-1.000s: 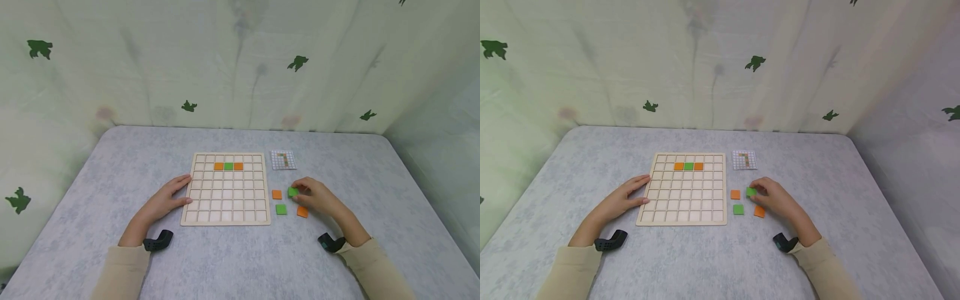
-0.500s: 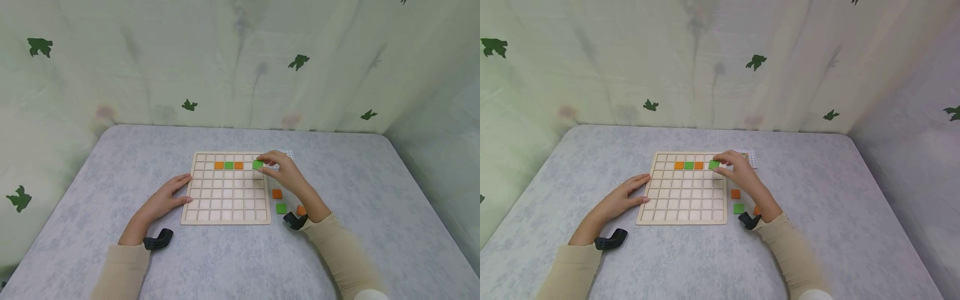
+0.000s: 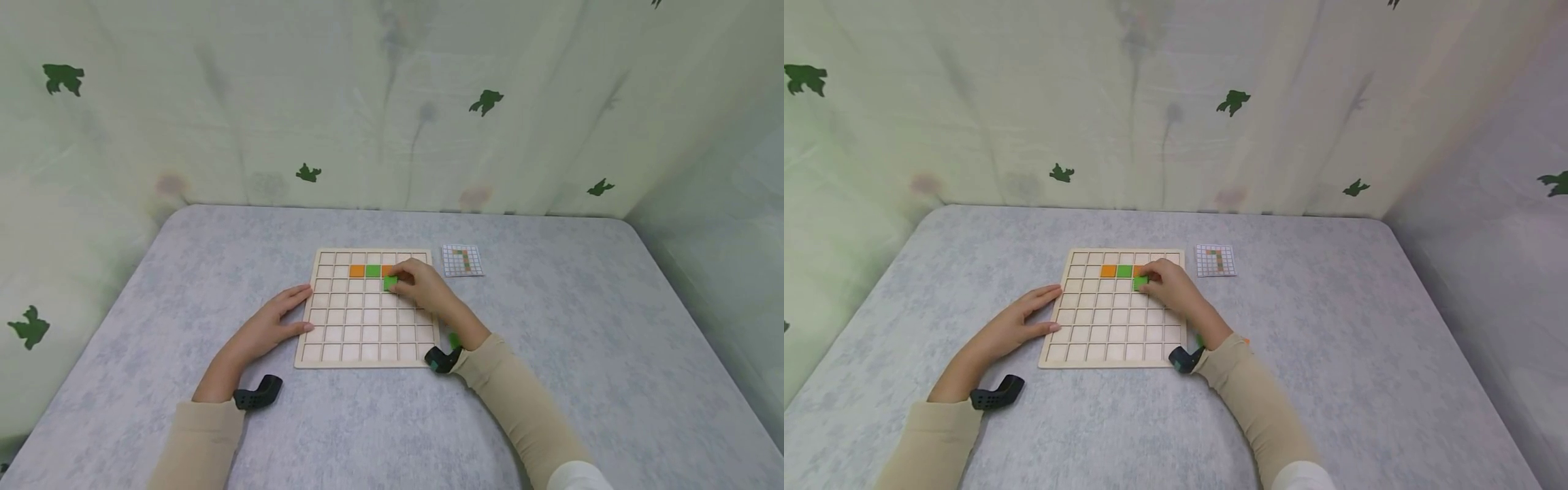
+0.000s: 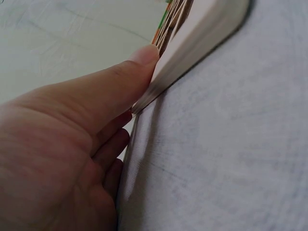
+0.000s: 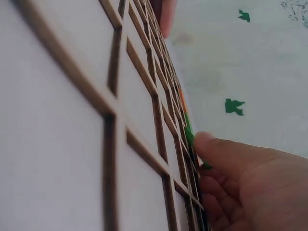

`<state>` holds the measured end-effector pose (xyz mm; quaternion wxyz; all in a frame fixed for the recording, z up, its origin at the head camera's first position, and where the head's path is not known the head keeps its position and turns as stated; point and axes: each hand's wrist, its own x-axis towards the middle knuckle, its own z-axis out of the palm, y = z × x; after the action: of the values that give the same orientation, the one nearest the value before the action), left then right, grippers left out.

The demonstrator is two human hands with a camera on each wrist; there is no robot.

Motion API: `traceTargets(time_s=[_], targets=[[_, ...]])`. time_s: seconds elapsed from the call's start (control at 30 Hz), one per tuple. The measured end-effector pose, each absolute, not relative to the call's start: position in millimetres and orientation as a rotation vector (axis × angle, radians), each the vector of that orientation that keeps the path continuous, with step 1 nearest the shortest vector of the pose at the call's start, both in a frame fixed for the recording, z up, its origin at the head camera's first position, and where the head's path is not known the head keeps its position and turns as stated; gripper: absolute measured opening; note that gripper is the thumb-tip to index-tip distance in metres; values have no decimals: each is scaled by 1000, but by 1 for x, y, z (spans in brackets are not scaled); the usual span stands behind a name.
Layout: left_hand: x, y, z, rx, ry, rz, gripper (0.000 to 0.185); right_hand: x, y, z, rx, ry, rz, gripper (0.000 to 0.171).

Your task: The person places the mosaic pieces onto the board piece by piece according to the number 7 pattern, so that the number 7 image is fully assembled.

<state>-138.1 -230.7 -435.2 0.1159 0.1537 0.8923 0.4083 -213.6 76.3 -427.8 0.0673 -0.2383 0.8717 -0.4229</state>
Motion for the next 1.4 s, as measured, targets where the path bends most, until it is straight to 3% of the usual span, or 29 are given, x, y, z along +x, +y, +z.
traceTargets(time_s=[0.2,0.37,0.73,1.1,1.4], targets=[[-138,-231,-436,446,2610,1205,77,-213,72,-428,-761,2652,-1164,24],[-138,-231,-436,442,2606,1213,76,-210,75,-418,-733,2594,-1170,33],[-138,-230,-437,438,2610,1213,77,-185,124,-383,-822,2638,-1313,46],[-139,-231,-436,462,2618,1213,76,-156,168,-414,-759,2644,-1145,45],[-138,-232,-437,467,2626,1205,76,-158,177,-429,-721,2635,-1089,29]])
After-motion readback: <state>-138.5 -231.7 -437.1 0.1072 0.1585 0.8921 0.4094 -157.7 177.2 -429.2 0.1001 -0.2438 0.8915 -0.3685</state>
